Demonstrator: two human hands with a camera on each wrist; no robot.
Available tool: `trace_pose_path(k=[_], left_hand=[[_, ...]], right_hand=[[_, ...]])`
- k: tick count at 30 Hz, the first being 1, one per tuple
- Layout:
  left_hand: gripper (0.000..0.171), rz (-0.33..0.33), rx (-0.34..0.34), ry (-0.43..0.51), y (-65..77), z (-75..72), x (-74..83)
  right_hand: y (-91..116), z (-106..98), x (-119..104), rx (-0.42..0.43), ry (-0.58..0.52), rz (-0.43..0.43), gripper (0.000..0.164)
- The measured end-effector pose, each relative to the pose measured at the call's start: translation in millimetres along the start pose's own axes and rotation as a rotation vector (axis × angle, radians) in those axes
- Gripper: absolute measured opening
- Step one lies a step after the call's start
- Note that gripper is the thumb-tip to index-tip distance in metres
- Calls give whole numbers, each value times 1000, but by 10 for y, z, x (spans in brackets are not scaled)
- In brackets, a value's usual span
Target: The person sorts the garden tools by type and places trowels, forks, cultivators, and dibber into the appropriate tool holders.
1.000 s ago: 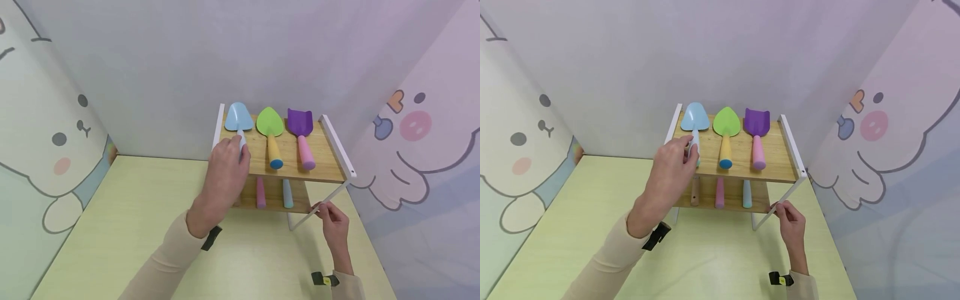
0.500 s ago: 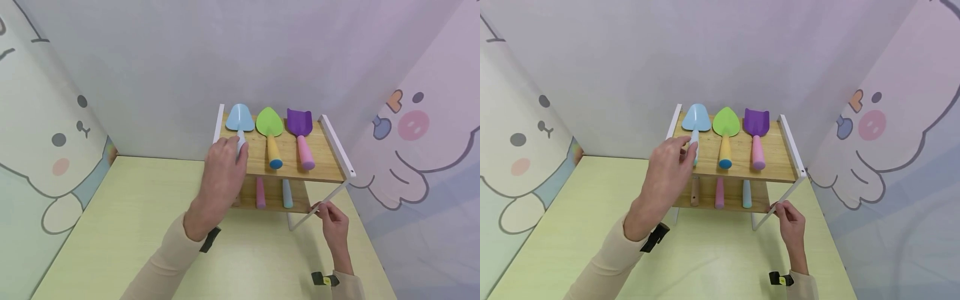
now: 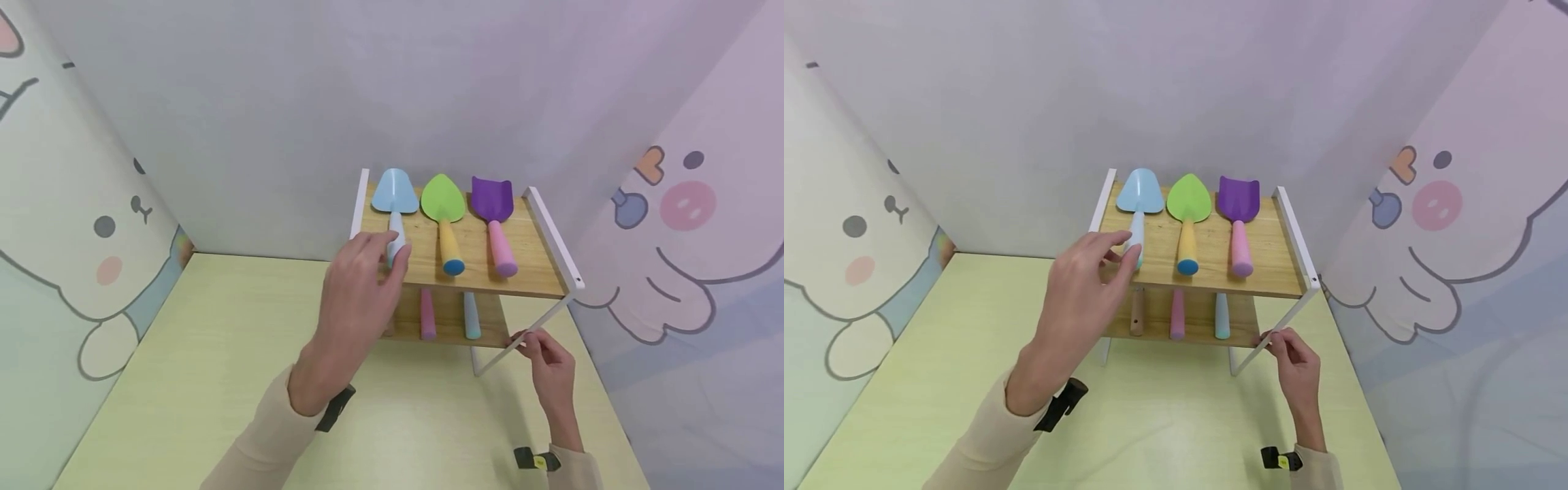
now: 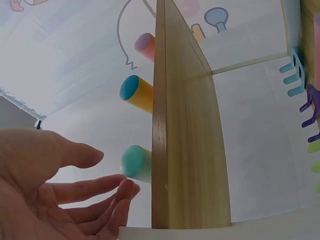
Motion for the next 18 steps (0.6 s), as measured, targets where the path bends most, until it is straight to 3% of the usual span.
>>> trace_pose_path(k=[7, 13, 18], left_hand=[[23, 20, 91, 87, 123, -96, -41], [17, 75, 171, 125, 242, -175, -85], [12, 104, 197, 147, 346, -184, -170]], right_hand=[[34, -22, -76, 7, -27, -36, 18], [30, -65, -139, 39, 57, -63, 17], [25, -86, -192, 62, 79, -70, 16]])
Point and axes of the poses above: each hand's wrist, its own y-axis away from the middle knuckle, its own z-axis out of the palm, x = y × z, the point moved 9 cm from there along -y, towards the middle knuckle, and after that the axes turned 14 degrees about -y, right-handed, at the moved point
